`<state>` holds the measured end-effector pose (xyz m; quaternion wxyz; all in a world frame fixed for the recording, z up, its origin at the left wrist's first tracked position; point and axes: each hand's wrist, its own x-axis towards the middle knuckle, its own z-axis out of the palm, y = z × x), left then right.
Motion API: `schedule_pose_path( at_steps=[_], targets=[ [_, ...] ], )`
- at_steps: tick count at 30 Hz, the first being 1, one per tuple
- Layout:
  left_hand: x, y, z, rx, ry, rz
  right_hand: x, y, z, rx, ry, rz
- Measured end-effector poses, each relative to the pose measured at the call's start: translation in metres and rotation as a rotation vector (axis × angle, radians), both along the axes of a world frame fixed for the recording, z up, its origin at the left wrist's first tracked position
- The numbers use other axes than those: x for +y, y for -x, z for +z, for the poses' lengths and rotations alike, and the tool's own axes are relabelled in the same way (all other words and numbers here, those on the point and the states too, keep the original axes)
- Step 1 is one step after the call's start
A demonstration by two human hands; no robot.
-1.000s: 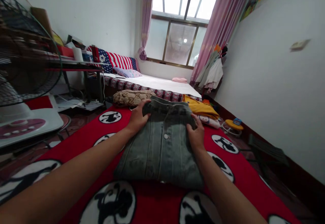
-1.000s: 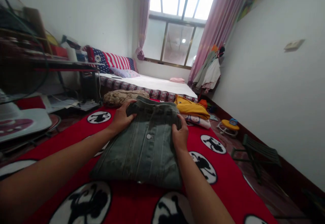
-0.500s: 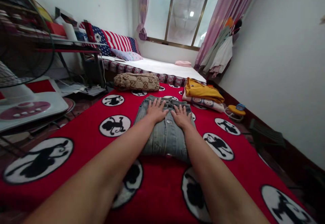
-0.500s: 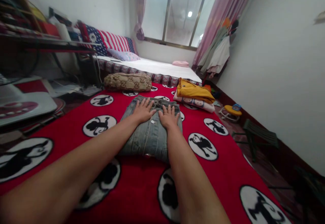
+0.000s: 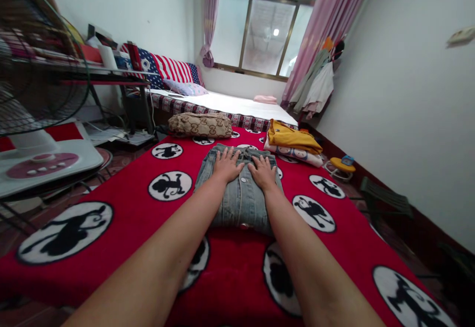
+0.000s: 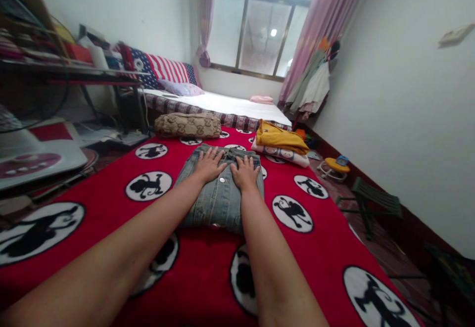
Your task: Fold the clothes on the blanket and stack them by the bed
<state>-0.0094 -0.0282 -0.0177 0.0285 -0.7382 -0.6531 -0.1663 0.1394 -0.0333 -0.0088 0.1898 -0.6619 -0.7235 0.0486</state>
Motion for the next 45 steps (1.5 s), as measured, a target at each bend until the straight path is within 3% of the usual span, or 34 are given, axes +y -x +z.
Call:
schedule_pose_path(
  at_steps=[22,29,31,33,35,37,39,42,45],
  targets=[
    [0.002,0.001,-0.001,0.001,-0.023,0.004,0.005,0.0,-0.002,0.025,0.002,-0.017],
    [0.003,0.003,0.003,-0.091,-0.046,-0.01,0.004,0.001,-0.002,0.09,-0.048,-0.011],
    [0.002,0.005,0.006,-0.175,-0.122,0.045,0.004,-0.001,-0.001,0.149,-0.119,-0.023],
    [-0.001,0.009,0.01,-0.278,-0.236,0.185,0.002,-0.004,0.002,0.224,-0.246,-0.094],
    [-0.003,0.014,0.012,-0.377,-0.305,0.38,0.0,-0.007,0.005,0.286,-0.382,-0.248],
    [-0.005,0.018,0.013,-0.477,-0.266,0.553,-0.002,-0.01,0.006,0.325,-0.424,-0.423],
    [-0.004,0.021,0.011,-0.551,-0.172,0.634,-0.004,-0.011,0.006,0.362,-0.307,-0.528],
    [-0.002,0.023,0.008,-0.583,-0.116,0.632,-0.004,-0.01,0.005,0.398,-0.1,-0.544],
    [0.0,0.026,0.007,-0.603,-0.141,0.606,-0.001,-0.011,0.004,0.405,-0.069,-0.542]
  ],
)
